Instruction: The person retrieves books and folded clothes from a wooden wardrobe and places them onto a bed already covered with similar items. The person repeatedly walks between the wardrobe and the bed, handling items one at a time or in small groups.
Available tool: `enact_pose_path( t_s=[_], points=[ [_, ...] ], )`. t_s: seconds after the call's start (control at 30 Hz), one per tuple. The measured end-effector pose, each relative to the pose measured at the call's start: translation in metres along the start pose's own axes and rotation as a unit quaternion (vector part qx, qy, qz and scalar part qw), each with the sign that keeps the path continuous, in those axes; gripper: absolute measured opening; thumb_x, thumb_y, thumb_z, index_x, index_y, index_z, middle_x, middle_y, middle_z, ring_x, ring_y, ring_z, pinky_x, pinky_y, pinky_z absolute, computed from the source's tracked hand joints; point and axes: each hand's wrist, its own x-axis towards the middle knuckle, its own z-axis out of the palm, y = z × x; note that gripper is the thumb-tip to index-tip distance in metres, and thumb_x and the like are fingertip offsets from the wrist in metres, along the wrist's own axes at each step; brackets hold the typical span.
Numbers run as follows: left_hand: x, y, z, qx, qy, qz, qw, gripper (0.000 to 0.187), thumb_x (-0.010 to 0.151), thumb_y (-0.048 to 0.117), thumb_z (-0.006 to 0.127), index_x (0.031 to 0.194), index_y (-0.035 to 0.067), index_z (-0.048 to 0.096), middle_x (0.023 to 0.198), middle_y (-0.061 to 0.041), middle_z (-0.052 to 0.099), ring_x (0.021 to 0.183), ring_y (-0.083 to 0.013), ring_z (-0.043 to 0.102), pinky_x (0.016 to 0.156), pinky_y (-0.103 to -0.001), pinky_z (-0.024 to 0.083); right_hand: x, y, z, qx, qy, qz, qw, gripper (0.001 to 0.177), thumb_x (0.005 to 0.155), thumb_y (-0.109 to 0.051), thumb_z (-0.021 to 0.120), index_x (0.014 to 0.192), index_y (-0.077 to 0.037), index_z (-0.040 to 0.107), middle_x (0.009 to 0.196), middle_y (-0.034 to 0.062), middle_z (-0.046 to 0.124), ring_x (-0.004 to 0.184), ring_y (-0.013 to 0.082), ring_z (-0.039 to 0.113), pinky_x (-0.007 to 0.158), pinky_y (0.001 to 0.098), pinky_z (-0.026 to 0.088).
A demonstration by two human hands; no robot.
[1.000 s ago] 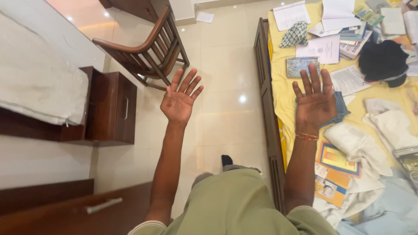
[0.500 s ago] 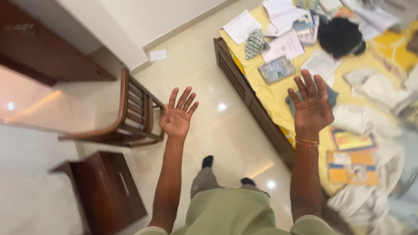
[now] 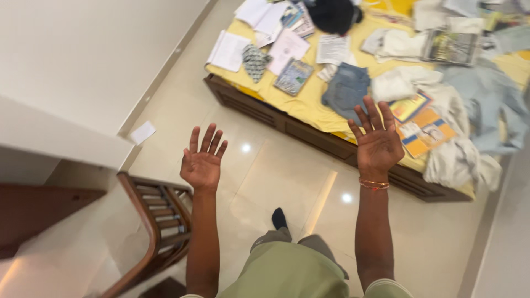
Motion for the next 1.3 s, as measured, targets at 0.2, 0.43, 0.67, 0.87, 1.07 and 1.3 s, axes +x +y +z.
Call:
enact_pose_path(
  t_s=[0.2,0.43,0.67,0.87,1.07,1.3],
  points=[
    [0.004,0.003,-0.007,-0.011,-0.027,-0.045,0.999,0.065,0.105,0.048,0.052,0.158,0.012,0.041,0.160,-0.023,0.044,0.146,-0.0384,0.046,0.119,-0.055,0.039,-0.061,-0.024,0.019,-0.036,0.033,-0.074,0.996,0.058,0.104,-0.039,0.053,0.154,-0.010,0.045,0.162,0.0209,0.047,0.146,0.0361,0.051,0.118,0.0525,0.046],
    [-0.009,0.009,-0.005,-0.047,-0.112,-0.118,0.986,0.065,0.105,0.046,0.052,0.159,0.012,0.039,0.161,-0.024,0.043,0.147,-0.0386,0.045,0.120,-0.055,0.038,-0.168,-0.042,0.033,-0.055,0.106,-0.175,0.977,0.056,0.106,-0.037,0.051,0.155,-0.010,0.046,0.158,0.0199,0.053,0.144,0.0357,0.052,0.116,0.0513,0.048],
    [-0.054,0.040,-0.010,-0.067,-0.155,-0.192,0.967,0.066,0.106,0.047,0.051,0.161,0.013,0.036,0.163,-0.024,0.040,0.150,-0.0387,0.043,0.123,-0.056,0.037,-0.260,-0.017,0.080,-0.077,0.141,-0.205,0.966,0.055,0.107,-0.038,0.051,0.155,-0.011,0.047,0.160,0.0178,0.052,0.144,0.0327,0.054,0.117,0.0500,0.048],
    [-0.065,0.079,-0.008,-0.089,-0.190,-0.221,0.952,0.067,0.105,0.046,0.051,0.161,0.013,0.036,0.163,-0.025,0.039,0.150,-0.0389,0.043,0.122,-0.055,0.038,-0.307,0.009,0.146,-0.099,0.154,-0.218,0.959,0.058,0.104,-0.041,0.053,0.153,-0.010,0.047,0.159,0.0189,0.050,0.143,0.0333,0.054,0.115,0.0502,0.048],
    [-0.052,0.103,-0.013,-0.102,-0.223,-0.252,0.936,0.066,0.106,0.046,0.050,0.161,0.014,0.036,0.164,-0.025,0.039,0.150,-0.0383,0.043,0.123,-0.056,0.037,-0.337,0.032,0.190,-0.121,0.151,-0.254,0.948,0.059,0.105,-0.042,0.053,0.154,-0.010,0.045,0.161,0.0200,0.048,0.146,0.0346,0.051,0.117,0.0512,0.047],
    [-0.036,0.121,-0.011,-0.108,-0.273,-0.290,0.911,0.066,0.107,0.047,0.049,0.162,0.014,0.036,0.164,-0.026,0.039,0.151,-0.0388,0.042,0.125,-0.056,0.036,-0.359,0.052,0.237,-0.136,0.173,-0.287,0.932,0.059,0.105,-0.044,0.051,0.154,-0.010,0.046,0.162,0.0224,0.047,0.146,0.0361,0.050,0.117,0.0525,0.047]
  ],
)
